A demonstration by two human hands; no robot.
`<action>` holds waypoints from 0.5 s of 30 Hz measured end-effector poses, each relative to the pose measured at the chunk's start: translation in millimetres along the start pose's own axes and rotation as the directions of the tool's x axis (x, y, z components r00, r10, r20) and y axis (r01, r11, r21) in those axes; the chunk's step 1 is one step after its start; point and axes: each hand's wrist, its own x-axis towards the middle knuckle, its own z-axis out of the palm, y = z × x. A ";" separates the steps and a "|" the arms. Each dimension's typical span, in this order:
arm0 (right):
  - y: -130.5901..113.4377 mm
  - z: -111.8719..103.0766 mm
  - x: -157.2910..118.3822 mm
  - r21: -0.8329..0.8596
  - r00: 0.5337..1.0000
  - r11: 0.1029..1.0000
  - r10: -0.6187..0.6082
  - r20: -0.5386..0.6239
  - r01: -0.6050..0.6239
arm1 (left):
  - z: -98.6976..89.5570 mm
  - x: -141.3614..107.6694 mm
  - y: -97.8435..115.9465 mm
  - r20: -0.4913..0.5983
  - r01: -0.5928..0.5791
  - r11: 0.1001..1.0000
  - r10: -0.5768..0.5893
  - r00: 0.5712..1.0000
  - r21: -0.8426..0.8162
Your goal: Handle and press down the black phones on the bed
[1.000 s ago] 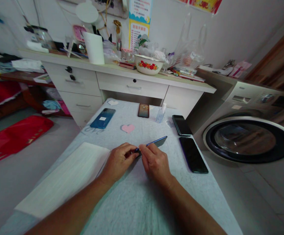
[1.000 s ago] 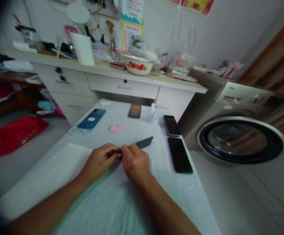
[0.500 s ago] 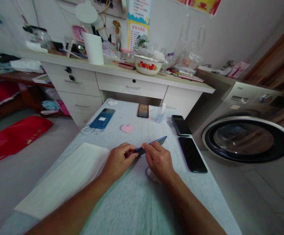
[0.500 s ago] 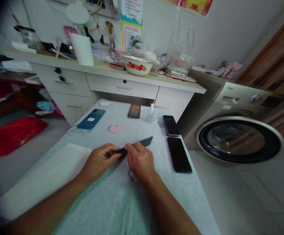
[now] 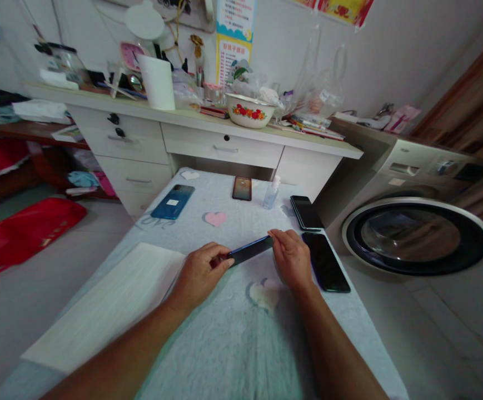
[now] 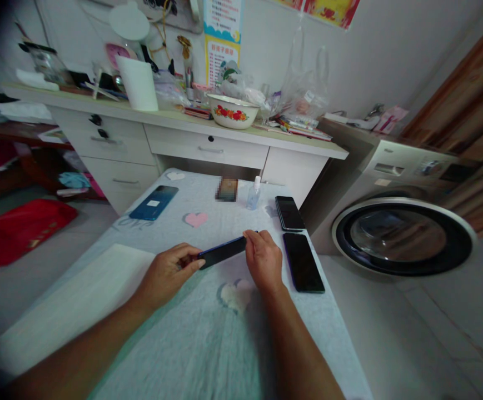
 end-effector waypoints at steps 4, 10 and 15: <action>4.7 1.7 2.3 0.092 0.996 0.994 0.069 -0.049 -0.065 | -0.3 0.0 -1.3 0.001 -0.008 1.000 0.008 1.000 0.008; 11.6 4.0 3.8 0.267 0.972 0.947 0.210 -0.102 -0.177 | -2.0 -0.2 1.3 0.011 -0.038 0.997 0.037 0.999 0.061; 17.9 6.4 3.9 0.343 0.941 0.893 0.333 -0.066 -0.292 | -2.8 -0.6 1.0 0.012 -0.044 0.998 0.044 0.999 0.054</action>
